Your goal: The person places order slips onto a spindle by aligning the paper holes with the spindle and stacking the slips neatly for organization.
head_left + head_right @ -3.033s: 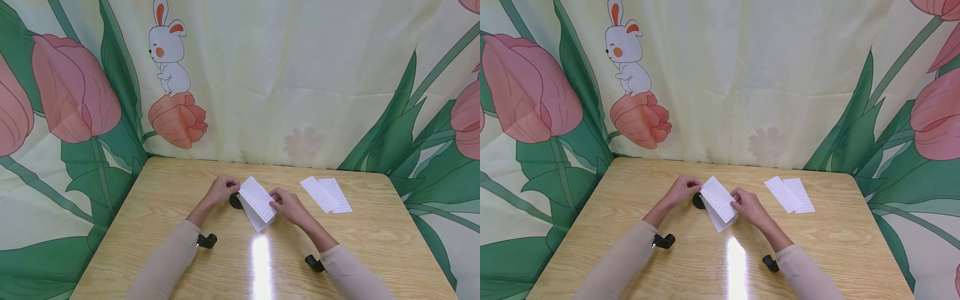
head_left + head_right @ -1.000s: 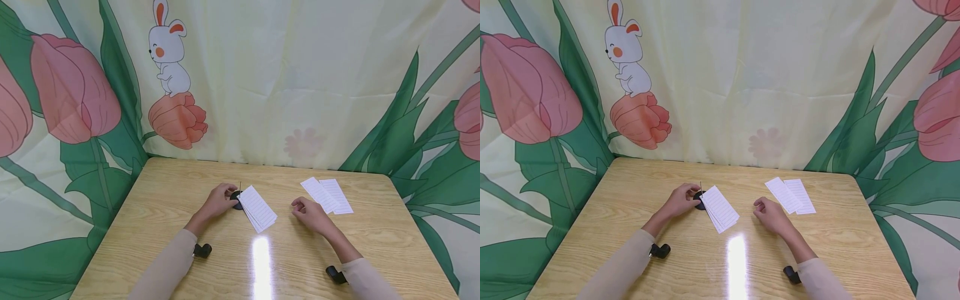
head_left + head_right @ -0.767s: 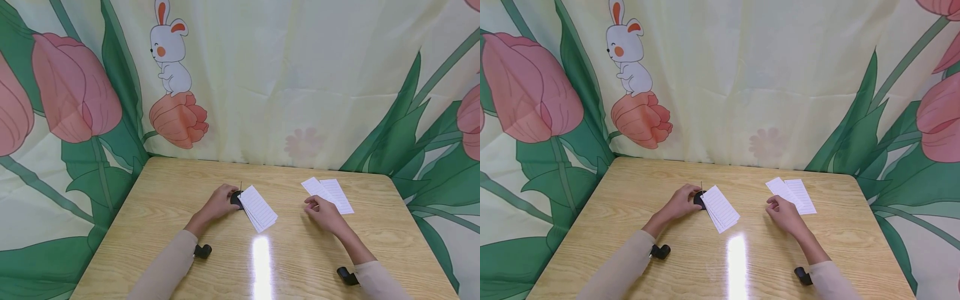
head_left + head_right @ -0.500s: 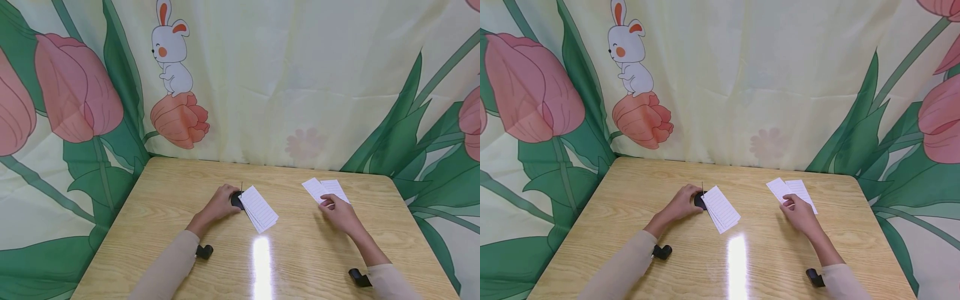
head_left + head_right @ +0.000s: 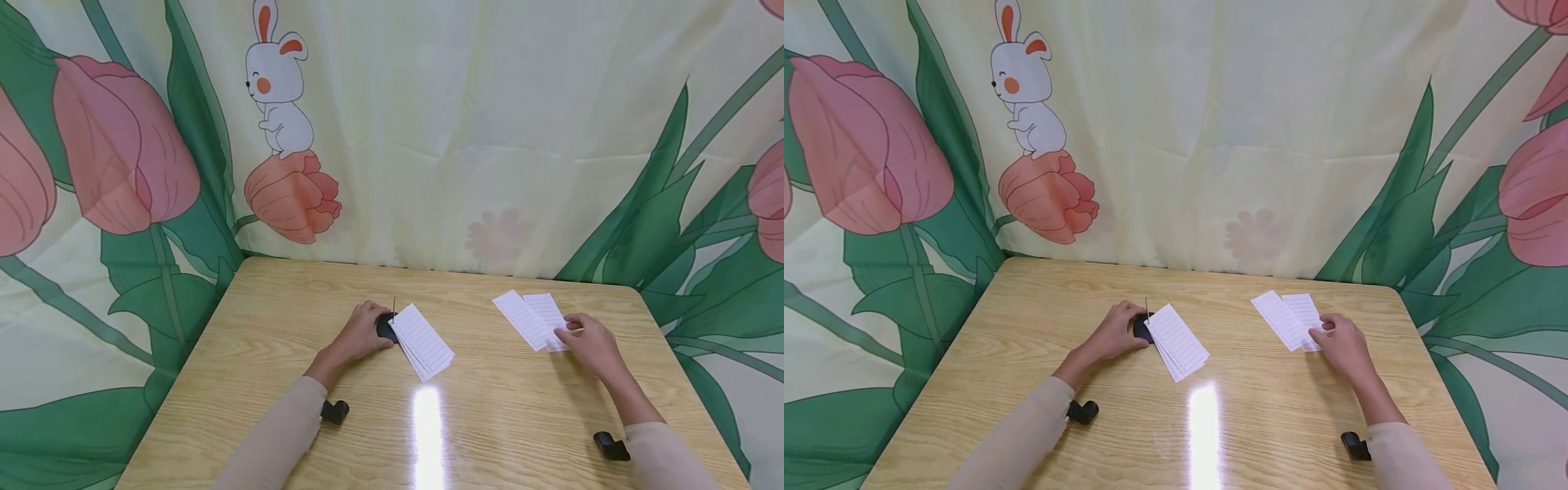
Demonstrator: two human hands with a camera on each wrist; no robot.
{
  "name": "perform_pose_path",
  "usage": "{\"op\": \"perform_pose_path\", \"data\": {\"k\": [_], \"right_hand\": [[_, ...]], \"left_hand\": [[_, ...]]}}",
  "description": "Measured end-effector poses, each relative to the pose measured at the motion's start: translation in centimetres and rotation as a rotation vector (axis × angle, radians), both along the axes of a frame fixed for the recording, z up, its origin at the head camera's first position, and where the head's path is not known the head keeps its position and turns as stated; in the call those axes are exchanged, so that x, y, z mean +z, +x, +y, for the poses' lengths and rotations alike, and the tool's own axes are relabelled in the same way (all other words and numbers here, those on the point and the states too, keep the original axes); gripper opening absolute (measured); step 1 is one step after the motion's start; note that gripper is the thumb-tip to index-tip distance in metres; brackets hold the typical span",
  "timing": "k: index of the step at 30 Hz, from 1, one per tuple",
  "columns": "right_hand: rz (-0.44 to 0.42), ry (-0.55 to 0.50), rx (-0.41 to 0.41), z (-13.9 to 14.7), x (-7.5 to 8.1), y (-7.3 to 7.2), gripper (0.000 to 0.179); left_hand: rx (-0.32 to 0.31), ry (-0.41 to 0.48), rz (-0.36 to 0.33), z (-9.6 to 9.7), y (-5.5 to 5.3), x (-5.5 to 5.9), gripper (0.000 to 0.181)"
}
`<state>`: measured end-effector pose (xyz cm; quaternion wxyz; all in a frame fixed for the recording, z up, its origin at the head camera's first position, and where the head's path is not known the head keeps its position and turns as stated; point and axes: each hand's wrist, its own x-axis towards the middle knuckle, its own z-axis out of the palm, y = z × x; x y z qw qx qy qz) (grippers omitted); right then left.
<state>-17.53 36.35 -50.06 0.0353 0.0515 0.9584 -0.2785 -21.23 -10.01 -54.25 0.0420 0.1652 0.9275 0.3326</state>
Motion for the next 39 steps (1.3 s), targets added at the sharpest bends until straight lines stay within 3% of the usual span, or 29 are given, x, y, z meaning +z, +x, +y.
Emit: {"op": "perform_pose_path", "data": {"k": [10,17,31,39], "right_hand": [[-0.063,0.035,-0.073,1.5,-0.8,-1.1,0.055],[-0.064,0.071,-0.07,1.7,-1.4,-1.2,0.049],[-0.03,0.064,-0.146,0.6,-1.8,-1.0,0.035],[-0.07,0.032,-0.162,1.1,-1.7,-1.1,0.049]], "left_hand": [[-0.01,-0.009,0.017,0.0,-0.1,-0.1,0.065],[-0.002,-0.005,0.002,0.0,-0.1,0.1,0.065],[0.003,0.014,0.001,0.0,0.0,0.4,0.064],[0.005,0.008,-0.008,0.0,0.0,0.2,0.065]]}}
